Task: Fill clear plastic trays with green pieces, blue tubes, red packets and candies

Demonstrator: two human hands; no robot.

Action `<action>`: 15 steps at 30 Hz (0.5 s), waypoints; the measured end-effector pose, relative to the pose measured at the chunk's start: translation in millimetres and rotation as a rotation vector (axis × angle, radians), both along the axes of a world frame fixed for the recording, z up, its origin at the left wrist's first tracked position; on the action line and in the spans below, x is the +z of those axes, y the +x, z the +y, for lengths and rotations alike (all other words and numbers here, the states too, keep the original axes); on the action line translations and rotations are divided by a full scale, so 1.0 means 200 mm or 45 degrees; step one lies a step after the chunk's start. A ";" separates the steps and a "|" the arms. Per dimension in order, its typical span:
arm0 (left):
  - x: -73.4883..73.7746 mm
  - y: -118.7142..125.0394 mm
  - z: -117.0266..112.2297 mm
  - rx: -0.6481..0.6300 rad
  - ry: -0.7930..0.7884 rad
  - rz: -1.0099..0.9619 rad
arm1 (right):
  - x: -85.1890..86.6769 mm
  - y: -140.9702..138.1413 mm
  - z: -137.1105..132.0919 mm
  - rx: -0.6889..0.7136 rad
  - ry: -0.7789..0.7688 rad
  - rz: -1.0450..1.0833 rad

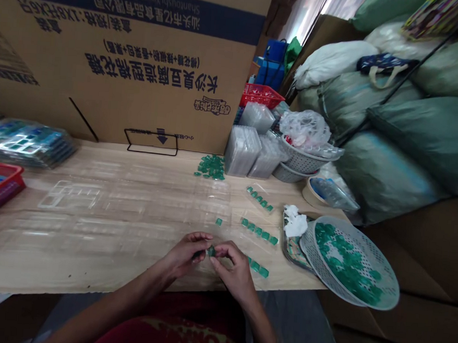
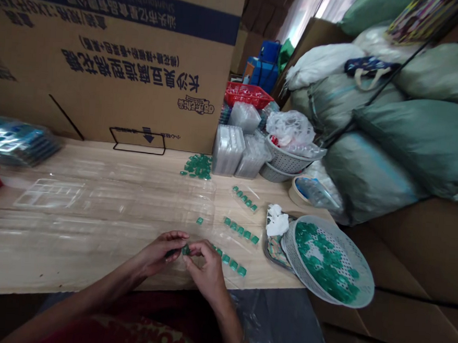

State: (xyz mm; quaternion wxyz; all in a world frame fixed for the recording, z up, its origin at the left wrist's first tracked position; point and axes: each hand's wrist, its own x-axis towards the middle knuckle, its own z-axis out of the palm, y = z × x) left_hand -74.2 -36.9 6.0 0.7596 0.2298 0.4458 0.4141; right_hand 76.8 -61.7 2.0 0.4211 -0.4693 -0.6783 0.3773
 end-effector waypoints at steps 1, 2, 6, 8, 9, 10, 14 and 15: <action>-0.01 0.01 0.00 0.009 -0.014 0.016 | -0.01 0.00 -0.01 -0.030 -0.002 0.002; -0.01 0.01 -0.01 0.018 -0.027 0.027 | -0.03 -0.01 -0.01 -0.068 0.000 0.000; -0.01 0.04 0.03 0.032 -0.047 0.043 | -0.04 0.02 0.02 -0.128 0.013 -0.029; 0.00 0.06 0.07 0.053 -0.052 0.041 | -0.03 0.06 0.08 -0.113 0.037 -0.064; 0.01 0.07 0.10 0.070 -0.061 0.050 | -0.03 0.08 0.13 -0.107 0.067 -0.105; 0.02 0.08 0.12 0.090 -0.072 0.067 | -0.02 0.11 0.17 -0.100 0.109 -0.169; 0.01 0.10 0.20 0.159 -0.116 0.152 | -0.04 0.19 0.36 0.023 0.277 -0.539; 0.01 0.10 0.21 0.166 -0.123 0.162 | -0.05 0.20 0.39 0.072 0.291 -0.614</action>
